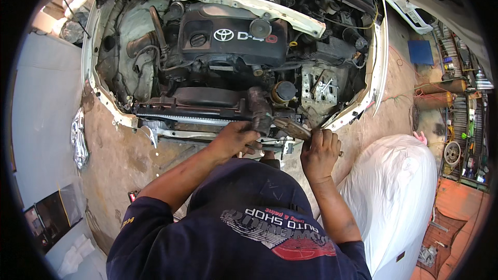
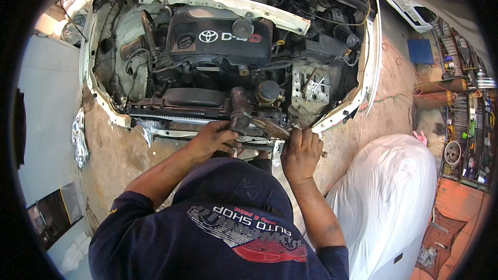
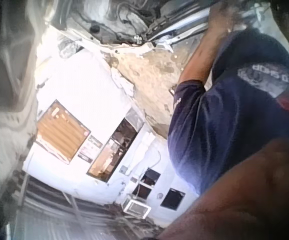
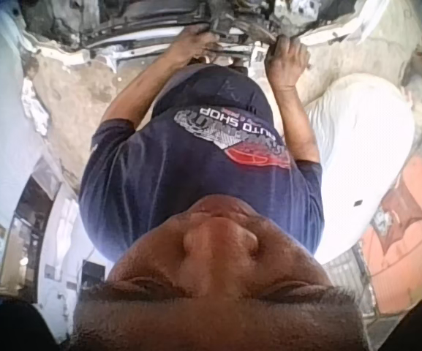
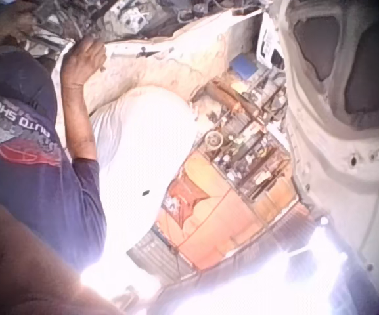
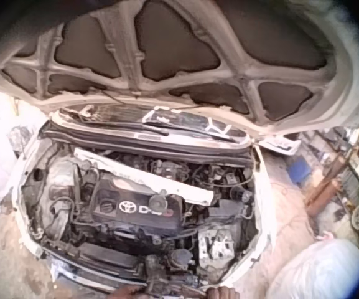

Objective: The person uses locking pliers to loosen a hose clamp and then pulls the rubber hose off of the engine fitting by hand.

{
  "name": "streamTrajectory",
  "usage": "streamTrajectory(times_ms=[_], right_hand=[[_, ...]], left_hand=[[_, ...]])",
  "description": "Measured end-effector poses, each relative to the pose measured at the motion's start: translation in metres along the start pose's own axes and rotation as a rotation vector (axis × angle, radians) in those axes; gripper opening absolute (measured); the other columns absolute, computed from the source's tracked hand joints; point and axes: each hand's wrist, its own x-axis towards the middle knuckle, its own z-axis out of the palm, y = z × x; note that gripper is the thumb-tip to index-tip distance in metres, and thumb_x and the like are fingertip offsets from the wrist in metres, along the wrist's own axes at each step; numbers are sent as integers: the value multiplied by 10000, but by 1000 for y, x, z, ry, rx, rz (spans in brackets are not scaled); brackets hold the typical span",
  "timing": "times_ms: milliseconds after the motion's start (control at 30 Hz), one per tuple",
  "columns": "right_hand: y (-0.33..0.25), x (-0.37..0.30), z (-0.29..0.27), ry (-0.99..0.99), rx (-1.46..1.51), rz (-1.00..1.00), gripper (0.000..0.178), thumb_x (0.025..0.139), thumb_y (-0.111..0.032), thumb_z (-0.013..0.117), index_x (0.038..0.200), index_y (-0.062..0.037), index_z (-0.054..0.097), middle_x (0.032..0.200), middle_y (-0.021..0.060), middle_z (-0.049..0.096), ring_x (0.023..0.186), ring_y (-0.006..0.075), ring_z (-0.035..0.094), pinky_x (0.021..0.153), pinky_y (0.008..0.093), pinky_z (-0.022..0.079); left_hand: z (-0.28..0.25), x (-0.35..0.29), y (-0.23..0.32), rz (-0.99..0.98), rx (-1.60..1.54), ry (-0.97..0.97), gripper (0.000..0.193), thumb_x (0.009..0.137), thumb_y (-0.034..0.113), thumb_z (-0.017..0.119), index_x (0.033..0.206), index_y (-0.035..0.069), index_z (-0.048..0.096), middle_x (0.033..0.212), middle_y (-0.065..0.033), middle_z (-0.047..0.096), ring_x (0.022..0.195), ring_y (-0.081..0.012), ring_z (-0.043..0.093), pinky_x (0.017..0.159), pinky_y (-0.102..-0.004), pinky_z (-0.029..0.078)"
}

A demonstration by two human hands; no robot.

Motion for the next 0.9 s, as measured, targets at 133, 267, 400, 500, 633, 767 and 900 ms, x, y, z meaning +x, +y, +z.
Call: streamTrajectory(times_ms=[133,267,400,500,633,767,900], right_hand=[[-2,10,-8,-109,-57,-86,205,773,-89,670,971,-95,616,947,102,566,889,310,554,744,444,407],[-12,9,-6,-184,-80,-163,154,825,-147,645,973,-110,625,957,85,576,922,288,574,779,429,454],[-29,12,-23,-496,-113,-160,209,867,-169,631,1062,-96,630,1000,87,625,980,271,627,815,387,521],[-42,9,-26,-663,-162,-268,239,917,-174,590,1127,-64,623,1027,106,652,1000,275,656,813,393,552],[-63,10,-26,-617,-163,-344,217,938,-179,585,1106,-49,630,1030,137,665,963,291,672,756,417,579],[-77,34,-41,-733,-97,-235,174,927,-157,611,1051,-37,633,941,140,704,853,288,730,700,396,603],[-70,64,-39,-662,-67,-326,133,901,-124,636,1005,-41,630,840,128,734,746,268,766,645,368,612]], left_hand=[[-13,-4,4,-123,-181,-126,561,950,322,763,1306,-71,579,1168,-151,679,1028,-266,709,846,-379,597],[-27,6,-12,-177,-88,-41,705,922,385,806,1372,-72,515,1202,-165,658,1052,-286,703,844,-380,602],[-21,3,-16,-121,23,69,730,924,264,808,1477,-22,428,1291,-169,626,1052,-301,702,933,-451,584],[-29,2,-15,-51,-25,-8,771,928,230,793,1510,-36,362,1284,-147,614,1072,-300,683,943,-454,583],[-54,14,-29,-55,13,-9,679,955,241,748,1479,-39,420,1281,-126,608,1151,-275,641,1001,-446,551],[-61,29,-21,-35,-31,-34,654,987,366,704,1447,-48,491,1332,-144,601,1197,-271,617,1041,-443,508],[-47,48,12,-28,285,141,795,972,548,688,1448,-65,521,1404,-190,592,1241,-314,591,1041,-470,474]])
